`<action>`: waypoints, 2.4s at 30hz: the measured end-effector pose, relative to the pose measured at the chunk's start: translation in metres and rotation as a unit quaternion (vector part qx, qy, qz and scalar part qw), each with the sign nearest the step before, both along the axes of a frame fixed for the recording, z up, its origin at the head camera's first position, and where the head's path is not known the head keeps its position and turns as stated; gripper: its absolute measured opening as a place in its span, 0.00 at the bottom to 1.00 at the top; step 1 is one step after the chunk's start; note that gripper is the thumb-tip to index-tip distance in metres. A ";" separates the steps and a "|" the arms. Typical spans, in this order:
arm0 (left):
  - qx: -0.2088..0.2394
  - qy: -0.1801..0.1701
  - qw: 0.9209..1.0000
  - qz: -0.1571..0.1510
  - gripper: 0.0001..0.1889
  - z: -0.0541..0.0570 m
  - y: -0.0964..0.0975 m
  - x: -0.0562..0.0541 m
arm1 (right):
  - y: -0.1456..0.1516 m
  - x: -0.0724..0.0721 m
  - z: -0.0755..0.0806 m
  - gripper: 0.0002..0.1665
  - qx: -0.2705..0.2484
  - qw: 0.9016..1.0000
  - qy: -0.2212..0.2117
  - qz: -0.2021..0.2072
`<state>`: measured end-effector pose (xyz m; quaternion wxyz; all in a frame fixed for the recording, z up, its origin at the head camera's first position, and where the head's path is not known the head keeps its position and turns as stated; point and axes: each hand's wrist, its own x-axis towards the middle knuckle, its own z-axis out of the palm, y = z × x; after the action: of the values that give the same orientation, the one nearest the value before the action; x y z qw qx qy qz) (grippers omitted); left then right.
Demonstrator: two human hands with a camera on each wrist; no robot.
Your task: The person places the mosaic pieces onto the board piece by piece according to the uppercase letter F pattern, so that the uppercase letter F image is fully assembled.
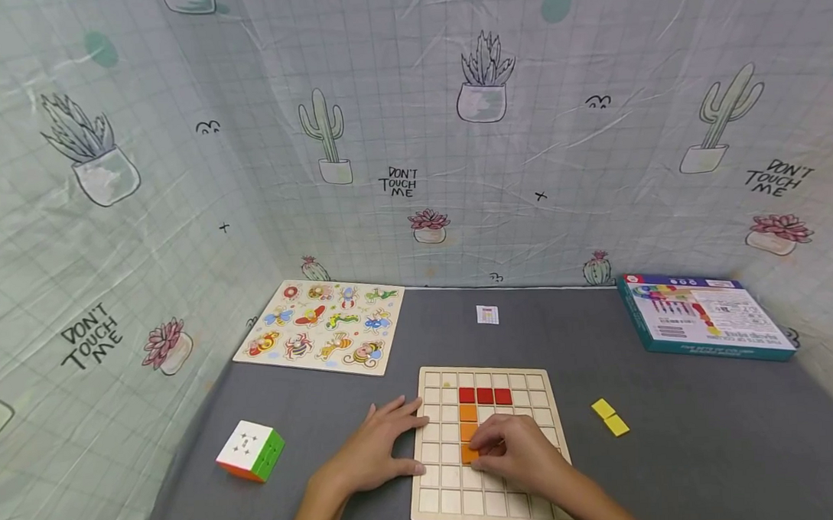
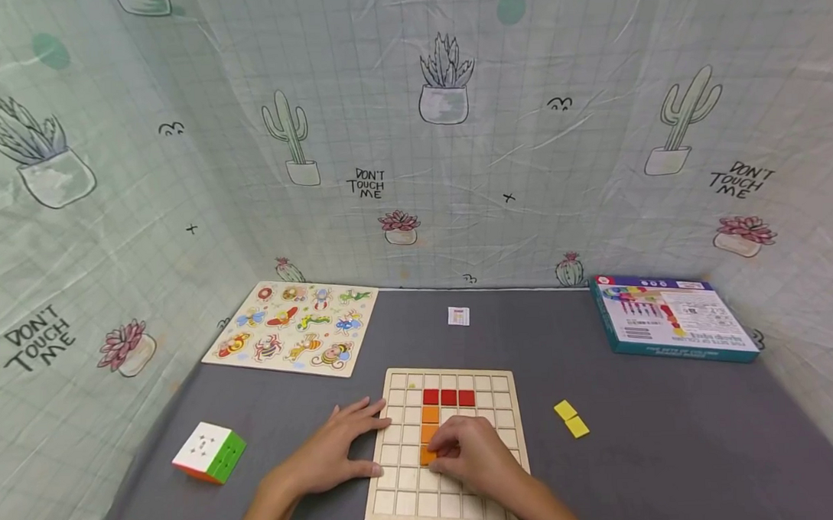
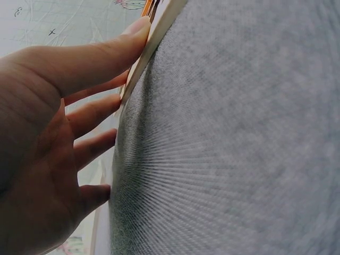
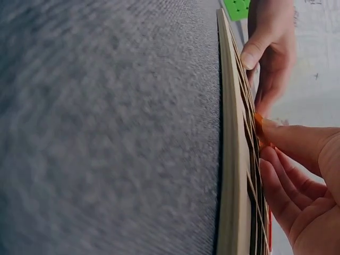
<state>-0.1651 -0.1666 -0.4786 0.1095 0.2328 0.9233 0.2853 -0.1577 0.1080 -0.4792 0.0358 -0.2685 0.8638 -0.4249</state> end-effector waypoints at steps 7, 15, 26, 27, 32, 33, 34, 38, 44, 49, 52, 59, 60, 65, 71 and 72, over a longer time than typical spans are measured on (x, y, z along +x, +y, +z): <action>0.005 -0.006 1.000 0.002 0.34 0.001 -0.001 0.000 | -0.005 0.001 0.002 0.09 0.017 1.000 0.000 -0.016; 0.003 -0.005 1.000 0.002 0.34 0.003 -0.001 0.001 | -0.008 0.001 0.002 0.10 0.036 0.999 -0.010 -0.033; 0.001 0.000 1.000 0.000 0.34 0.001 -0.001 0.001 | -0.008 0.002 0.002 0.10 0.037 0.999 -0.006 -0.037; 0.001 0.000 1.000 0.000 0.34 0.001 -0.001 0.001 | -0.008 0.002 0.002 0.10 0.038 0.999 -0.007 -0.039; 0.003 -0.002 1.000 0.001 0.34 0.001 -0.001 0.001 | -0.008 0.001 0.002 0.10 0.043 0.998 -0.010 -0.041; 0.002 -0.001 1.000 0.001 0.34 0.001 -0.001 0.001 | -0.008 0.001 0.001 0.10 0.043 0.998 -0.010 -0.042; 0.002 -0.001 1.000 0.001 0.34 0.001 -0.001 0.001 | -0.008 0.001 0.001 0.10 0.043 0.998 -0.010 -0.041; 0.000 -0.002 1.000 0.000 0.34 0.002 0.000 0.001 | -0.007 0.002 0.001 0.10 0.043 0.998 -0.007 -0.038; 0.002 -0.006 1.000 0.001 0.34 0.002 0.000 0.001 | -0.006 0.002 0.001 0.10 0.043 0.999 -0.006 -0.033; 0.001 -0.006 1.000 0.001 0.34 0.002 0.000 0.002 | -0.004 0.003 0.001 0.10 0.037 0.999 0.000 -0.026; -0.003 -0.006 1.000 0.001 0.34 0.002 0.000 0.003 | -0.002 0.003 0.001 0.10 0.036 0.999 -0.008 -0.021; -0.004 -0.006 1.000 0.003 0.34 0.002 0.003 0.003 | 0.014 0.004 0.007 0.13 0.019 0.998 -0.061 0.009; -0.003 -0.006 1.000 0.002 0.34 0.002 0.003 0.003 | 0.018 0.005 0.008 0.14 0.015 0.998 -0.065 0.013; 0.005 -0.006 1.000 0.000 0.34 0.004 0.002 0.001 | 0.042 0.008 0.017 0.19 0.018 0.998 -0.055 0.026; 0.002 -0.005 1.000 -0.001 0.34 0.005 0.000 0.001 | 0.081 0.016 0.024 0.21 0.064 0.998 0.020 0.000; 0.002 -0.005 1.000 -0.001 0.33 0.005 0.000 0.001 | 0.088 0.018 0.024 0.21 0.068 0.997 0.028 -0.006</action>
<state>-0.1640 -0.1662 -0.4739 0.1137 0.2327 0.9219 0.2882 -0.1402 0.1958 -0.4552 0.0270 -0.2718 0.8930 -0.3577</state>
